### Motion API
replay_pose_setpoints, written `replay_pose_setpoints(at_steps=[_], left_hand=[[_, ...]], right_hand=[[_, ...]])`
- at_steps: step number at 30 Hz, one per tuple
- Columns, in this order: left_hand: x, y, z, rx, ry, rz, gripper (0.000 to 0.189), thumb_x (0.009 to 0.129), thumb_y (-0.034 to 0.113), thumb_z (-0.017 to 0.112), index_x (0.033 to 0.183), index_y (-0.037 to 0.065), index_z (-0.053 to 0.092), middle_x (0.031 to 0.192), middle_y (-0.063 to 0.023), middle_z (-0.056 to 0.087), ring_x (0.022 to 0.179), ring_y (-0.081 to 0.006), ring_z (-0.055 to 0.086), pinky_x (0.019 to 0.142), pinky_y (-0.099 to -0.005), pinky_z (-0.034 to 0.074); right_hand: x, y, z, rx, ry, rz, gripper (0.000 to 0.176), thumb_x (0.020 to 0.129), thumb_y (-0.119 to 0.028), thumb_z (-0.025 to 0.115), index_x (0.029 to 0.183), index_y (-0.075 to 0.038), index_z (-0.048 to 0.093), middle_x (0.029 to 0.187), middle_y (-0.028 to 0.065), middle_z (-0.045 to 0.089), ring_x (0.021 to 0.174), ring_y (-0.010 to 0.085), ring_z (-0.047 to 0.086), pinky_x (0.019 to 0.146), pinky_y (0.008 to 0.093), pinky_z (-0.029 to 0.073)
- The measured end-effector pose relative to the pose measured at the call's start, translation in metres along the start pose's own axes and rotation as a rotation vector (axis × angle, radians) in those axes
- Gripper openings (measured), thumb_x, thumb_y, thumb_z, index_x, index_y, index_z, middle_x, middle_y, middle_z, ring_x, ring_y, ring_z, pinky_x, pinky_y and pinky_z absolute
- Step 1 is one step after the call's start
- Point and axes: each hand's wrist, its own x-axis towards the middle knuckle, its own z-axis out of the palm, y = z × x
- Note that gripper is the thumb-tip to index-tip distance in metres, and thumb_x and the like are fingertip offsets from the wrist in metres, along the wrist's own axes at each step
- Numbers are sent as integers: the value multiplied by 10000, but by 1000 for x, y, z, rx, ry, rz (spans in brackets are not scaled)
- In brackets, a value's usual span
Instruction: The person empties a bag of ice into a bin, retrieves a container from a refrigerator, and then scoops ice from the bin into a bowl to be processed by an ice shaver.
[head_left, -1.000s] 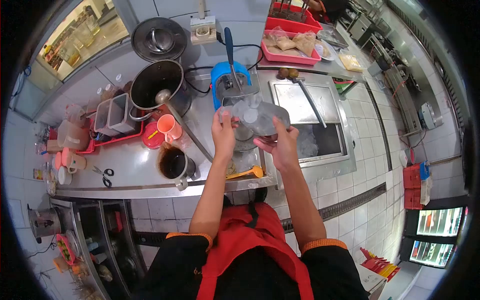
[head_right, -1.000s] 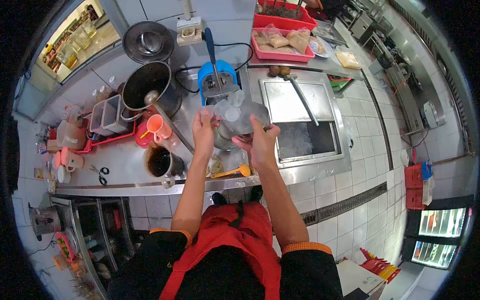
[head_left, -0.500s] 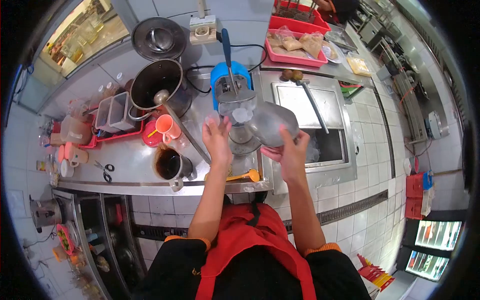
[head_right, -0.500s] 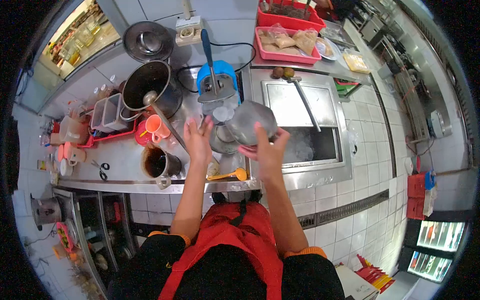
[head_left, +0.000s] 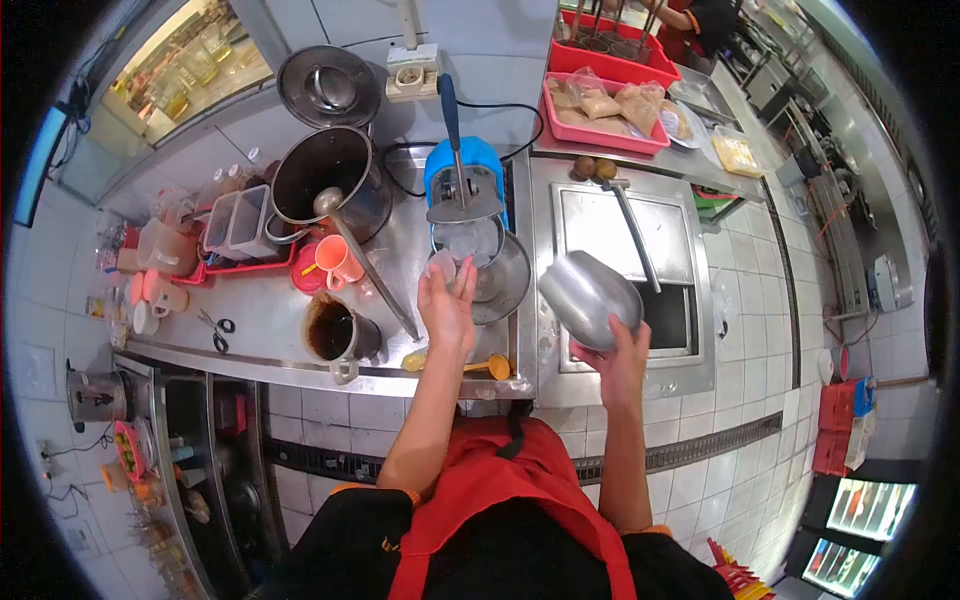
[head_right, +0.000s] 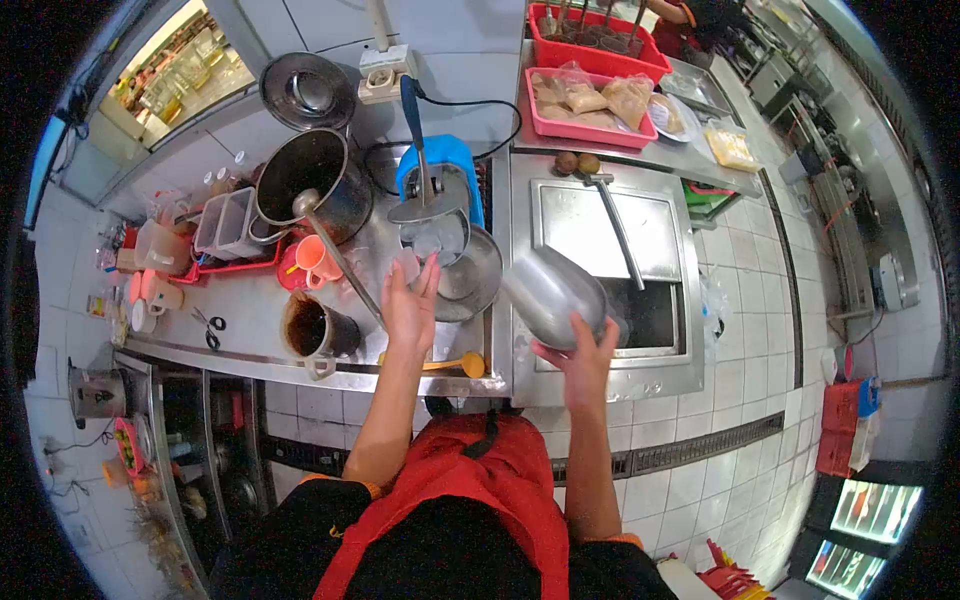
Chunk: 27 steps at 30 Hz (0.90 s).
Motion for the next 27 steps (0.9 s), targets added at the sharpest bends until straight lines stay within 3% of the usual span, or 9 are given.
replay_pose_setpoints(at_steps=[2,8,18,21,22,24,25,26,27], left_hand=[[0,3,-4,129,-36,-37,392,914,199,490,1202,1,313,1196,-148,413,1113,-344,489,938,-391,443],[17,-3,8,203,-63,88,270,907,178,505,1092,24,382,1128,-118,462,1046,-302,526,912,-366,461],[20,-34,34,-237,61,314,322,920,199,480,1127,20,311,1108,-140,447,1031,-293,527,878,-365,478],[-28,-45,13,261,33,363,294,924,202,469,1130,33,345,1095,-127,461,943,-233,544,808,-317,484],[-34,-61,-6,523,-68,396,281,924,199,466,1126,32,364,1091,-121,467,907,-211,547,789,-299,483],[-49,-106,-14,1038,-195,346,294,908,154,480,1158,25,395,1107,-110,474,884,-195,538,810,-315,466],[-57,-129,-5,962,-289,86,328,887,125,498,1184,28,395,1117,-108,474,918,-205,528,832,-329,455],[-62,-145,5,867,-382,-164,370,866,95,516,1210,30,396,1127,-105,474,951,-216,518,853,-344,444],[-68,-151,8,851,-368,-149,370,866,95,516,1210,30,396,1127,-105,474,951,-216,518,853,-344,444]], right_hand=[[10,6,-38,-260,232,-78,590,822,-204,611,1233,-39,221,1167,191,381,947,313,544,604,370,567],[76,45,-138,-734,251,-37,690,795,-269,661,1320,-73,259,1192,146,393,865,173,531,626,282,491],[74,55,-102,-545,207,-93,523,822,-193,612,1266,-64,368,1147,117,454,908,173,505,713,285,474],[64,42,-81,-619,97,-149,506,855,-201,571,1280,-63,333,1179,133,442,913,179,519,735,327,486],[58,33,-69,-347,-59,0,502,863,-215,561,1285,-65,335,1178,135,444,926,191,523,743,332,482],[47,20,-53,14,-255,284,501,882,-254,536,1298,-60,336,1179,138,448,1006,226,513,779,346,466],[49,25,-59,3,-263,296,501,882,-254,536,1298,-60,336,1179,138,448,1006,226,513,779,346,466],[59,34,-68,-309,-109,82,509,876,-240,545,1294,-36,341,1199,154,427,1067,256,472,855,356,409],[70,38,-75,-613,41,-150,516,869,-226,554,1290,-11,345,1220,171,405,1127,286,432,930,367,352]])
